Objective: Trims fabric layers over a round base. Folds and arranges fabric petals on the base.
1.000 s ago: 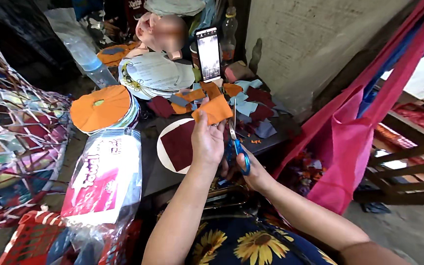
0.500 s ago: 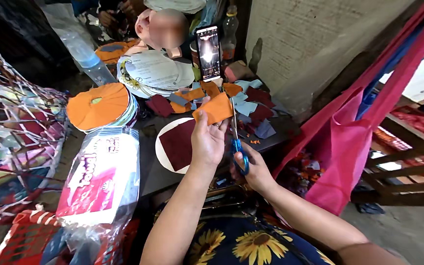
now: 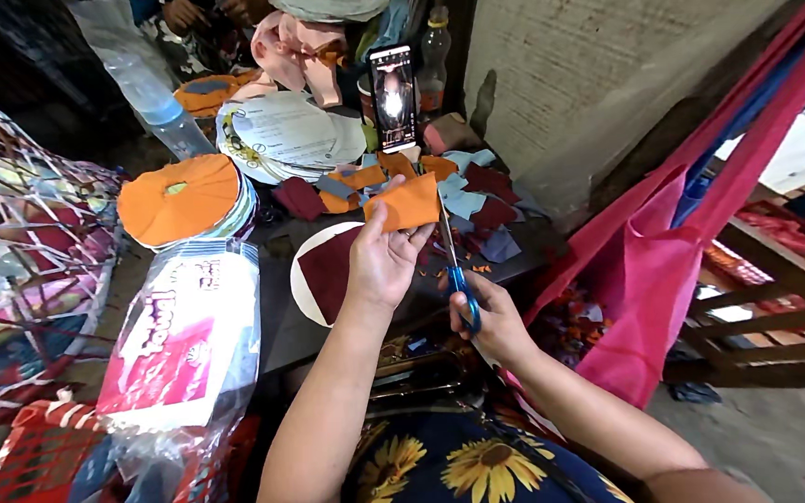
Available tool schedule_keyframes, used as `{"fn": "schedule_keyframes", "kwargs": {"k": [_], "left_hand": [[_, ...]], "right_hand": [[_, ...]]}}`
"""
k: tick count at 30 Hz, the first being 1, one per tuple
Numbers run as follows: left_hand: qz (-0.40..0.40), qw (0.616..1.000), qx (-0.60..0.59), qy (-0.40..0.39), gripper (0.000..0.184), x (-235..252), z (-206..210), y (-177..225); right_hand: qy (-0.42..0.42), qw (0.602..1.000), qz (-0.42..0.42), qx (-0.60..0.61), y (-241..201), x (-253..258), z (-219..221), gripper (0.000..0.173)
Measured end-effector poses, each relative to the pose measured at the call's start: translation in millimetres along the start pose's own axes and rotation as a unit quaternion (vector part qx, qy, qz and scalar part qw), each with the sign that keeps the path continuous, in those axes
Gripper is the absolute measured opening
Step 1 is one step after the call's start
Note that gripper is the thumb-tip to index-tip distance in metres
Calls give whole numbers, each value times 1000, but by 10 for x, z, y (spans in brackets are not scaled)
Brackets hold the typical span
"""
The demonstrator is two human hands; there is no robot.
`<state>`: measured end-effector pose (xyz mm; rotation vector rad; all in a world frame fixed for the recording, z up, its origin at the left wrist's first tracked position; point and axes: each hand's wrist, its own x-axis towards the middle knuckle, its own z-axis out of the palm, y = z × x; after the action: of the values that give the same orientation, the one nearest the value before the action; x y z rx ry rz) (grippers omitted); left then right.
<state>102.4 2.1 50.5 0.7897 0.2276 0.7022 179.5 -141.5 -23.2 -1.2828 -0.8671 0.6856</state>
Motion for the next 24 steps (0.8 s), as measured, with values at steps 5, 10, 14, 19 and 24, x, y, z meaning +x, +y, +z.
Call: {"fn": "schedule_keyframes", "kwargs": {"k": [5,10,14,19,24], "left_hand": [[-13,1000,3,1,46,-3,-2,41],[-29,999,-11,10,44,-15,11,37],[-42,999,-15,3,46,-23,-4,25],[-57,998,-7,-2,48,-48,-17,6],[-56,998,2,1,49,-66,8,21]], "right_hand": [[2,1000,-5,-26,4,-1,-24,18],[-66,994,-36,76,124,12,-82,52],[-71,994,-50,72,138,54,-108,56],[-48,998,-30,31,96,76,-142,54],[-27,999,-21,-24,62,71,-163,45]]}}
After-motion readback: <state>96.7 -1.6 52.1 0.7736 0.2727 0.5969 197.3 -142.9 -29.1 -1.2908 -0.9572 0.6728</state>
